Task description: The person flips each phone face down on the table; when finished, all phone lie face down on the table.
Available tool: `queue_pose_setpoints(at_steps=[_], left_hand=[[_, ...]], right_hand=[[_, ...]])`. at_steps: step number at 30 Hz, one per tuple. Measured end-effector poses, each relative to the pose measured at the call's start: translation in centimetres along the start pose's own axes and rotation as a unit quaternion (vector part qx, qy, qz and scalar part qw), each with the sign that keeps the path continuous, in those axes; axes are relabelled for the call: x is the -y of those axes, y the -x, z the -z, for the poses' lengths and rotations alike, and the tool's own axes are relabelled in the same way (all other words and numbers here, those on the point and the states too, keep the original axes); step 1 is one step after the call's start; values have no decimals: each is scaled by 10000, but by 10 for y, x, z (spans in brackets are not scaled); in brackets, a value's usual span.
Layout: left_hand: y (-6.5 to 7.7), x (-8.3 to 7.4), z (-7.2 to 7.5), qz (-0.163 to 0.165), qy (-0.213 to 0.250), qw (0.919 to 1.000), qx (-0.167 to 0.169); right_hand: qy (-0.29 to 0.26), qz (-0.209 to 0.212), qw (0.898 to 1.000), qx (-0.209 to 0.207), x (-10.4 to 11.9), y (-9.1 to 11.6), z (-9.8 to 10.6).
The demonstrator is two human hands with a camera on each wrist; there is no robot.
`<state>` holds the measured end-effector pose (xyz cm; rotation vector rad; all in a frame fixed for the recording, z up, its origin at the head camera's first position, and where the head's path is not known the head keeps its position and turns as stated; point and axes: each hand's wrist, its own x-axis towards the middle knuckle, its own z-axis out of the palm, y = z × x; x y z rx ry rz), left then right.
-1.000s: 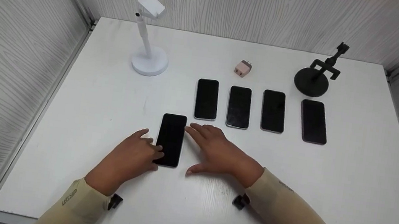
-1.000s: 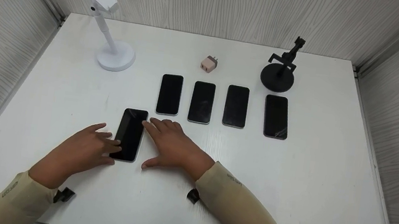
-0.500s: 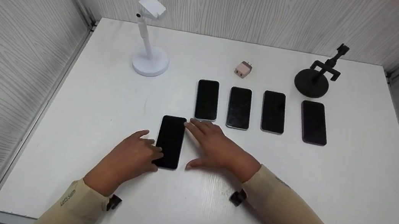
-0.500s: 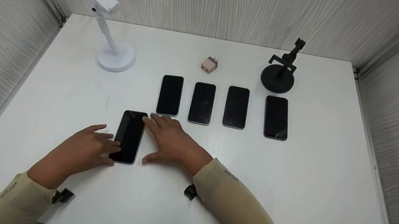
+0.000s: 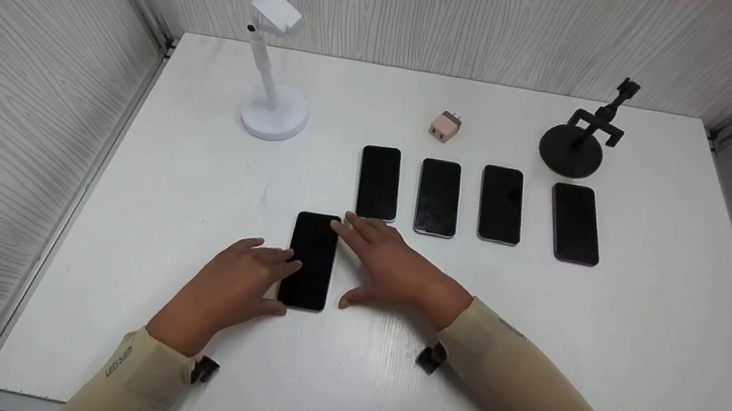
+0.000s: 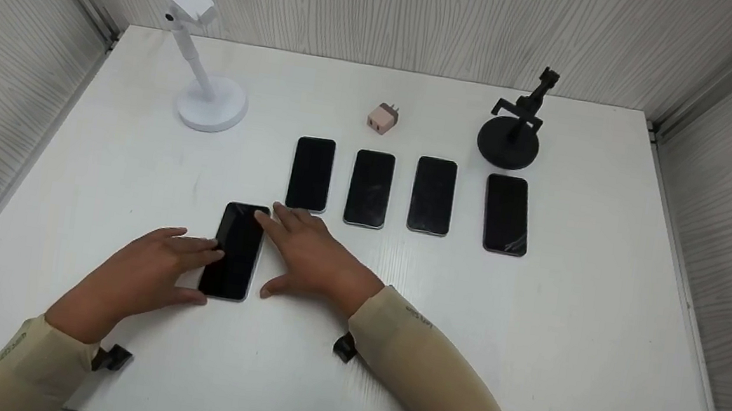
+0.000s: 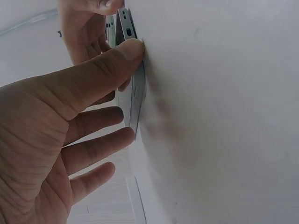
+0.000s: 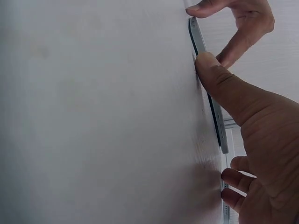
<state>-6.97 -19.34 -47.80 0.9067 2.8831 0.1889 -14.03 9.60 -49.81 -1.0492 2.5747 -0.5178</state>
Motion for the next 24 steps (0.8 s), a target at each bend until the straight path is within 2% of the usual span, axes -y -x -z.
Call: queue_pose_setpoints(at_steps=[5,10,24], left_hand=[[2,8,-4,362,560,9977,74],[2,16,-10,679,1237,9897,219],[0,36,-25,599,2045,9764,340]], right_hand=[[-6,-39,10000,4,0,-2,-1],[8,-63,10000,35,1,-4,-1],[172,50,9998,7,1,-7,-4]])
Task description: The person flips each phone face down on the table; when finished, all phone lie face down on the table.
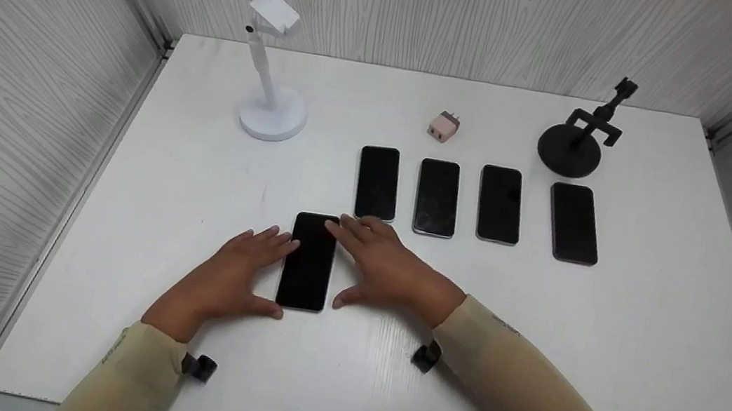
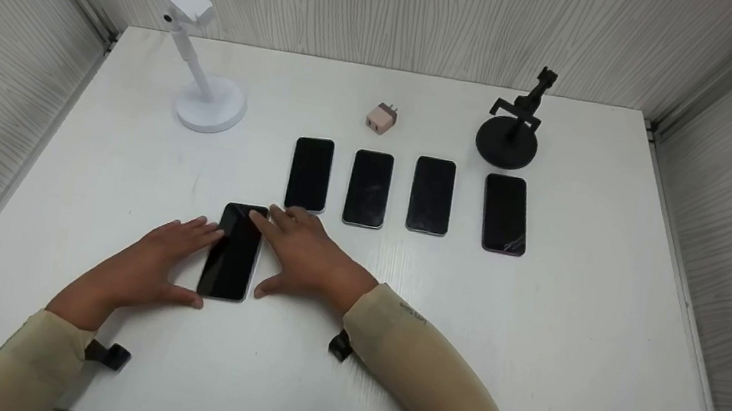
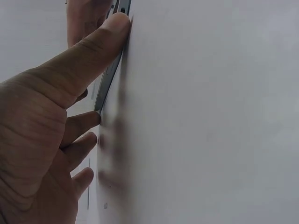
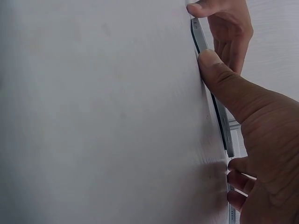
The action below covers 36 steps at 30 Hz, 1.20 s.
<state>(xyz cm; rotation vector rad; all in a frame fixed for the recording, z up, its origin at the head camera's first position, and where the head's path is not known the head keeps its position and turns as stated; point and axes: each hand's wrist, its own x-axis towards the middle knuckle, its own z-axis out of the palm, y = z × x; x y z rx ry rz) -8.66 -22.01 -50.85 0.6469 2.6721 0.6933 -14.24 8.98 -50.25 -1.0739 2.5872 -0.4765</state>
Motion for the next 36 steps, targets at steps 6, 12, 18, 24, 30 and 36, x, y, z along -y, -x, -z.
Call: queue_pose_setpoints(at_steps=[6,12,18,24,30,36], left_hand=[[-1,2,1,22,140,9999,40],[-1,2,1,167,246,9996,29],[-1,2,0,255,198,9995,-22],[-2,3,1,148,-34,9998,-86],[-6,0,2,-131,-261,9995,-116],[-6,1,2,-142,-330,9993,-97]], right_hand=[[-45,-50,10000,20,0,-1,-2],[-162,-195,9996,-121,0,-4,-4],[-237,-256,9988,-347,1,-7,-5],[-64,-248,9985,-491,3,-10,-4],[211,-257,9978,-571,2,-12,-8],[144,-236,9979,-594,2,-13,-10]])
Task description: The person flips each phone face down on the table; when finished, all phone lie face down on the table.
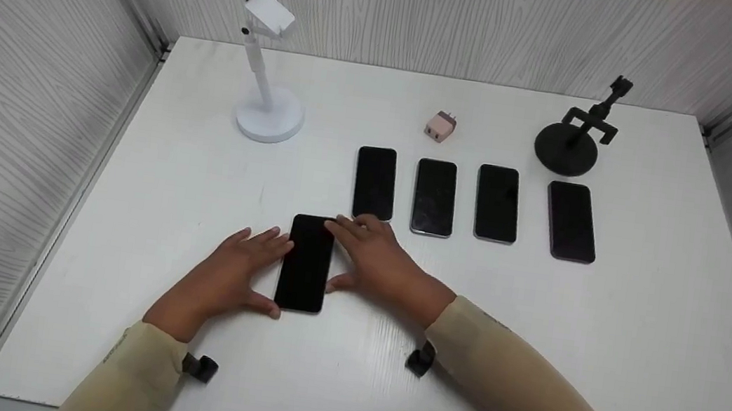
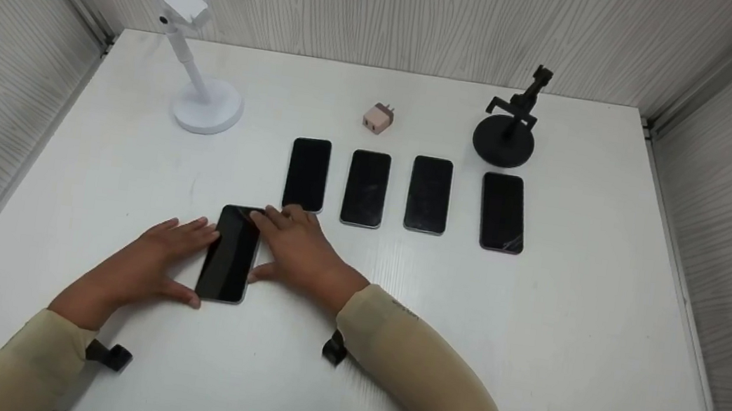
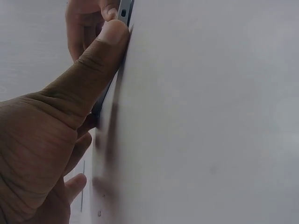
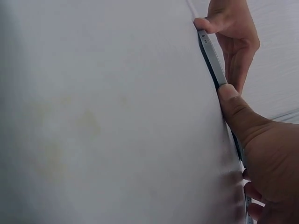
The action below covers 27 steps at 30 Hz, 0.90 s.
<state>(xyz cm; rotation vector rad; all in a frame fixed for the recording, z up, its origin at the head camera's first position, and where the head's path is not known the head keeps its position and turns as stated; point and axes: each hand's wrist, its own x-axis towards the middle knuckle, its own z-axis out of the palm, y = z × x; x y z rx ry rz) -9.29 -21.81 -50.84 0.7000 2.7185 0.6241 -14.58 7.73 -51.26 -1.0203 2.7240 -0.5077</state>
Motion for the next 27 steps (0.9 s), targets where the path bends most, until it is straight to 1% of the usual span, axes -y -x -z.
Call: queue_pose_setpoints(at_steps=[5,11,16,20,27], left_hand=[[0,1,0,-16,37,10000,-35],[-1,1,-1,-76,-37,9999,-84],[-1,2,-1,-68,-15,9999,-102],[-1,3,-1,-37,34,9999,-113],[0,3,1,31,88,9999,-131]], right_hand=[[-165,50,9998,30,1,-1,1],[-193,132,9997,-71,-2,-2,-2],[-255,102,9996,-117,-3,-1,-4],[-447,63,9989,-125,-1,-1,-2],[-820,128,9962,-274,3,-1,2]])
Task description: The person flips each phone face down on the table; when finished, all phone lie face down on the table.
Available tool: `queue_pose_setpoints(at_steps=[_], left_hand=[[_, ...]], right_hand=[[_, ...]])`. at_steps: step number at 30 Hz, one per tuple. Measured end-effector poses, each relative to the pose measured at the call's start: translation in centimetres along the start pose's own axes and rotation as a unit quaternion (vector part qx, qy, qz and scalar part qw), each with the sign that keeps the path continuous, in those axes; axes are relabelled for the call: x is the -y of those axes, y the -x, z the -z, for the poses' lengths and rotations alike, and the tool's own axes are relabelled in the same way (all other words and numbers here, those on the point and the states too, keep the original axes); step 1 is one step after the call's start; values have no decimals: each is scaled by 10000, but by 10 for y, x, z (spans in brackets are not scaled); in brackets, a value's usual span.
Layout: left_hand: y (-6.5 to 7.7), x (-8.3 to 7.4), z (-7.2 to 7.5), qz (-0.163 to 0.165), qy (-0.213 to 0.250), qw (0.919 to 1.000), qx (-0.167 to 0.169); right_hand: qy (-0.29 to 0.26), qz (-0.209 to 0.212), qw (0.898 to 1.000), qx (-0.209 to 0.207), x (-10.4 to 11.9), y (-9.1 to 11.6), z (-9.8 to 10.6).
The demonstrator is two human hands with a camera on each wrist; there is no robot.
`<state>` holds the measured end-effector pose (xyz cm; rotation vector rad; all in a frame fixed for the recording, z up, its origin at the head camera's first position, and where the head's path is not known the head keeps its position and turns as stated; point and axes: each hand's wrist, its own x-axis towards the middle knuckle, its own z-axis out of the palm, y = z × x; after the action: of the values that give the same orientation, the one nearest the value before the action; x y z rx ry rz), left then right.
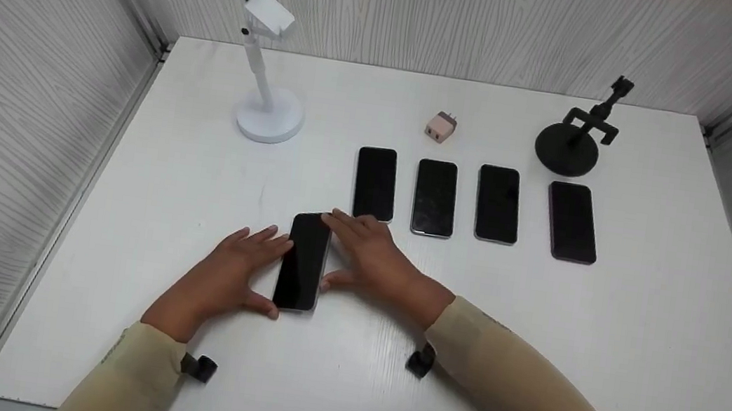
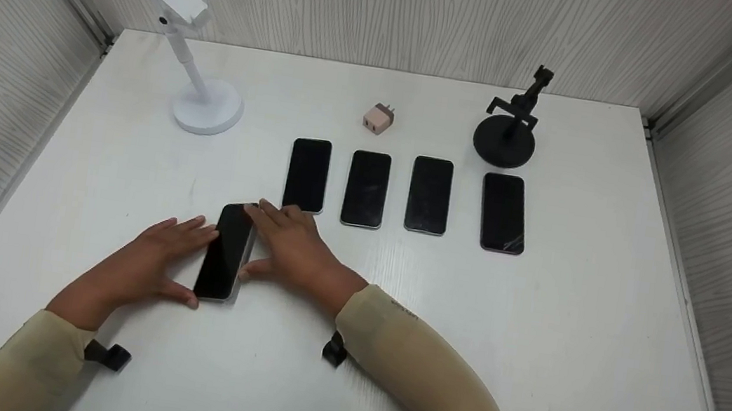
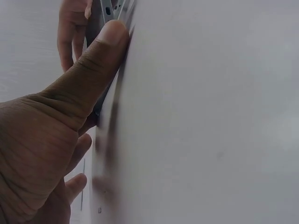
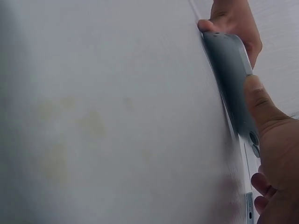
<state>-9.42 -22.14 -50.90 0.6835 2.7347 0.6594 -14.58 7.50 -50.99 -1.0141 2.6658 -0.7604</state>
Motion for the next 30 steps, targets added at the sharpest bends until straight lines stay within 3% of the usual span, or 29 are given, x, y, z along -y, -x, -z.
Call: queue_pose_setpoints(at_steps=[17,30], left_hand=[[-3,-2,6,125,239,9996,81],[-9,-7,11,126,315,9993,163]], right_hand=[[-1008,-328,9944,-64,8,-6,1],[-1148,-154,9928,-317,10,-9,-2]])
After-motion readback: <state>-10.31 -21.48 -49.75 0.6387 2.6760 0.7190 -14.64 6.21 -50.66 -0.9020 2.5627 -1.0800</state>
